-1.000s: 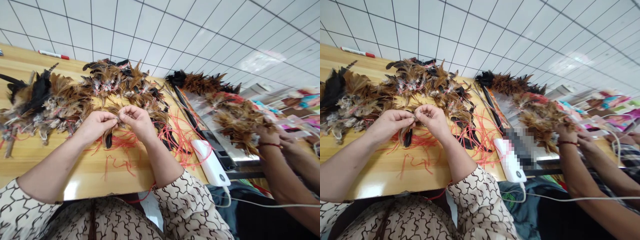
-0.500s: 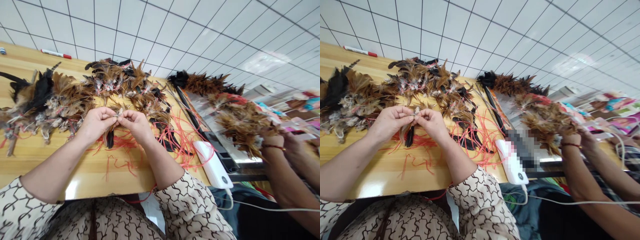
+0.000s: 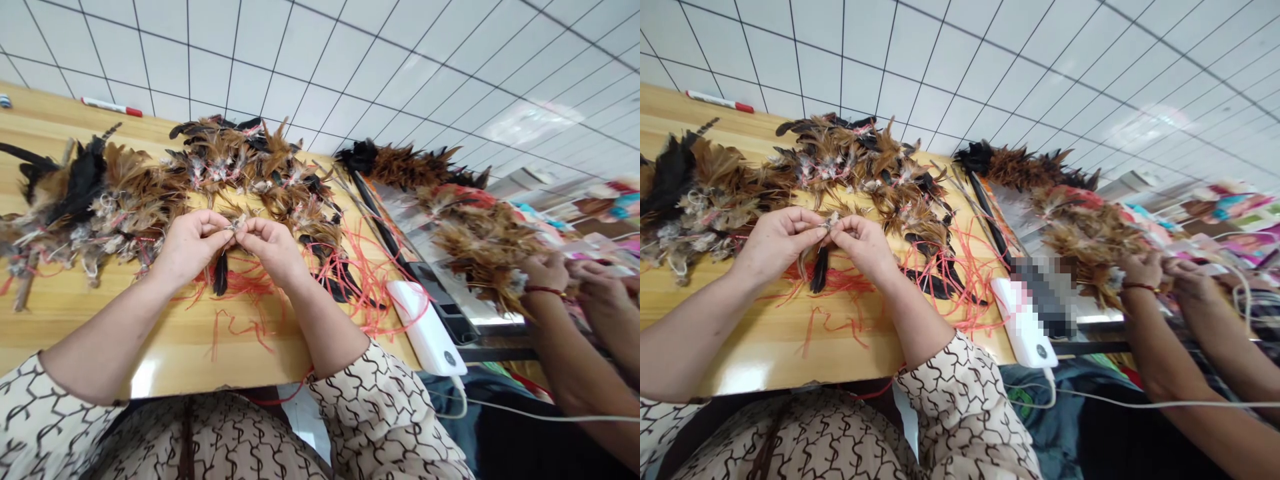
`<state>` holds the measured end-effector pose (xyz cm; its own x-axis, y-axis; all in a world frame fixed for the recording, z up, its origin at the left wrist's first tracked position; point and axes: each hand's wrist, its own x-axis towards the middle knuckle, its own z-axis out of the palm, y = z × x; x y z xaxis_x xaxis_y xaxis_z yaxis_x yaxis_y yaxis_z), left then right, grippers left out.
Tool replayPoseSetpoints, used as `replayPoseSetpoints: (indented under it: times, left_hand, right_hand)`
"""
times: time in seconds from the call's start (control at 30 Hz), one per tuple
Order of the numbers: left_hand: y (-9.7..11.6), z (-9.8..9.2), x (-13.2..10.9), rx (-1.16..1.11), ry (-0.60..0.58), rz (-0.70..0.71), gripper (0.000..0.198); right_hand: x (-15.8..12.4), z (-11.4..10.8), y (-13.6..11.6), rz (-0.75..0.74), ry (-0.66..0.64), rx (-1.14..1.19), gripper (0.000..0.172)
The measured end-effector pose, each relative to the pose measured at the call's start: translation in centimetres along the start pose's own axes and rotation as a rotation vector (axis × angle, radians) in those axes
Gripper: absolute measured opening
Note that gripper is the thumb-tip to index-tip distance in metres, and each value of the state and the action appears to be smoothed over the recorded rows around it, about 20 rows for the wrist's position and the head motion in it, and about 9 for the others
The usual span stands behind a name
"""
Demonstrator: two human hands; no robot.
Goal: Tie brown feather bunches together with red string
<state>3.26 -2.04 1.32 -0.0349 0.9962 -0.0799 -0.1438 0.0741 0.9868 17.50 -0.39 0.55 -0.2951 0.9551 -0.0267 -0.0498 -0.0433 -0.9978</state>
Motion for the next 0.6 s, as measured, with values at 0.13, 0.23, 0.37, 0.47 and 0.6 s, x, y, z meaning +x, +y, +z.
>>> replayPoseSetpoints:
  times: [0.13,0.23,0.37,0.47,0.6]
  left_hand:
    - [-0.22,0.13,-0.03,0.001,-0.031,-0.014,0.020]
    - [-0.44,0.15,-0.02,0.002,-0.043,-0.011,0.017]
    - [-0.43,0.12,-0.01,-0.004,-0.043,-0.005,0.015]
    - [-0.30,0.06,0.04,-0.009,-0.035,-0.002,0.015]
    - [-0.14,0.05,0.10,0.009,-0.012,0.003,0.016]
  right_hand:
    - [0.03,0.14,0.27,0.001,0.002,0.005,0.013]
    - [0.01,0.21,0.30,-0.010,0.025,-0.050,0.011]
    - [-0.03,0.24,0.12,-0.015,0.040,-0.075,0.009]
    - [0.05,0.09,-0.09,-0.017,0.022,-0.026,0.008]
    - [0.23,-0.28,-0.23,0.030,0.023,0.028,0.005]
